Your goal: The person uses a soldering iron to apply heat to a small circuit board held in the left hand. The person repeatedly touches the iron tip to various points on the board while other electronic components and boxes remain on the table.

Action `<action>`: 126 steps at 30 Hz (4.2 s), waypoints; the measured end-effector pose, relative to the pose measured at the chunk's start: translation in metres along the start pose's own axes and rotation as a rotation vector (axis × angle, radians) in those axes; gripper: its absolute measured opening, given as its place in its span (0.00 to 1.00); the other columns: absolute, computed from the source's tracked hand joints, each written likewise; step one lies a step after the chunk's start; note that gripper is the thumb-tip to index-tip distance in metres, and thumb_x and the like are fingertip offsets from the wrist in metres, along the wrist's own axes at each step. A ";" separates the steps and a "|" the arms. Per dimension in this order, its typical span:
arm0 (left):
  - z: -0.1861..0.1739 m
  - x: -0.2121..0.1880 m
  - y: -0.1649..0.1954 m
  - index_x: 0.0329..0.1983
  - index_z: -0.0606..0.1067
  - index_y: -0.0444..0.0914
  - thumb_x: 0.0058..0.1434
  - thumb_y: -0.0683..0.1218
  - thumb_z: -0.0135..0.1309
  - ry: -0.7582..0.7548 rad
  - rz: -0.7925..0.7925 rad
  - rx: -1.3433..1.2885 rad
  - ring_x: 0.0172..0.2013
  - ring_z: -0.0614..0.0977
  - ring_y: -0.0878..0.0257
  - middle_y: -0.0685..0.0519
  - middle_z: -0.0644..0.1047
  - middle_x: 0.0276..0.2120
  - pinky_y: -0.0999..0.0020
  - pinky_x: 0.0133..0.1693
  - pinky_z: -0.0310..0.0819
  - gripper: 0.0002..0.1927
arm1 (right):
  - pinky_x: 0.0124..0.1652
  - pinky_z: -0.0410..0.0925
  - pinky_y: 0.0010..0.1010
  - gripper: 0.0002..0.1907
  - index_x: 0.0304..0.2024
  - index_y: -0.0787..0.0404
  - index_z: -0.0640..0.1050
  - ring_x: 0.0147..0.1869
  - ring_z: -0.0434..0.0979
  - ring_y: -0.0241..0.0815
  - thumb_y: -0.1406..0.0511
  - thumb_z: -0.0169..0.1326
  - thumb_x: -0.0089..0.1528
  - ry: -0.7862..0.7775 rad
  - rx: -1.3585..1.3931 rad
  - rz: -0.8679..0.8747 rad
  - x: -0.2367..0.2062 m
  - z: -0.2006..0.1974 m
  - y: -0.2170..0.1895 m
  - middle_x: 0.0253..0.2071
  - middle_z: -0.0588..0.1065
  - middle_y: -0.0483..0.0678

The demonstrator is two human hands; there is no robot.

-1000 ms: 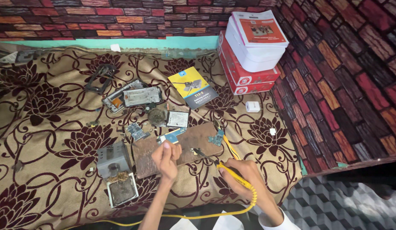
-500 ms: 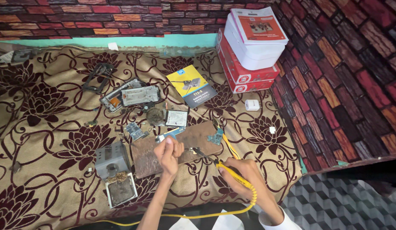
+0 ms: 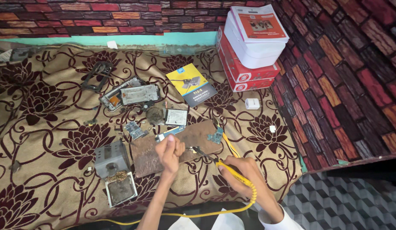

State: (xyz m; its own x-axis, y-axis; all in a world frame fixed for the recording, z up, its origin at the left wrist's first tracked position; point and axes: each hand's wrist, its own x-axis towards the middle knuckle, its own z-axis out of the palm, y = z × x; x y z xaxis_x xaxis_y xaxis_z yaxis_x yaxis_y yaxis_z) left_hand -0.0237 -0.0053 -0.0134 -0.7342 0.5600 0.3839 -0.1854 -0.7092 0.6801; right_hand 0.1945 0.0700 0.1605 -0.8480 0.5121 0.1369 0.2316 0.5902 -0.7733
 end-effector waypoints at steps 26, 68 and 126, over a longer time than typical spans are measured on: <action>0.007 0.000 -0.001 0.23 0.63 0.37 0.76 0.52 0.40 0.009 -0.081 0.110 0.16 0.56 0.70 0.59 0.58 0.14 0.69 0.21 0.49 0.24 | 0.20 0.60 0.37 0.06 0.31 0.66 0.78 0.14 0.69 0.50 0.67 0.57 0.58 0.018 -0.041 -0.020 -0.003 0.009 -0.009 0.14 0.69 0.53; 0.018 -0.002 0.011 0.22 0.63 0.37 0.76 0.51 0.40 0.042 -0.134 0.182 0.17 0.58 0.70 0.59 0.59 0.15 0.69 0.22 0.51 0.24 | 0.21 0.65 0.38 0.08 0.27 0.65 0.72 0.18 0.73 0.50 0.73 0.59 0.57 0.152 -0.239 -0.239 -0.042 0.083 0.017 0.19 0.71 0.51; 0.021 -0.007 0.004 0.19 0.64 0.39 0.73 0.55 0.38 0.003 -0.031 0.374 0.15 0.60 0.70 0.60 0.61 0.14 0.70 0.20 0.50 0.26 | 0.20 0.55 0.26 0.07 0.32 0.65 0.79 0.18 0.65 0.29 0.67 0.56 0.62 0.227 0.056 -0.119 0.043 0.010 0.033 0.16 0.70 0.43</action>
State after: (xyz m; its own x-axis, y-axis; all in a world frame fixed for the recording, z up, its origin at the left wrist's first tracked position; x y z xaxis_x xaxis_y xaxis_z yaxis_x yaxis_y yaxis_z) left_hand -0.0053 -0.0034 0.0001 -0.7340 0.5773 0.3577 0.0433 -0.4859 0.8730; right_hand 0.1612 0.1051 0.1343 -0.7371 0.5722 0.3595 0.1049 0.6225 -0.7756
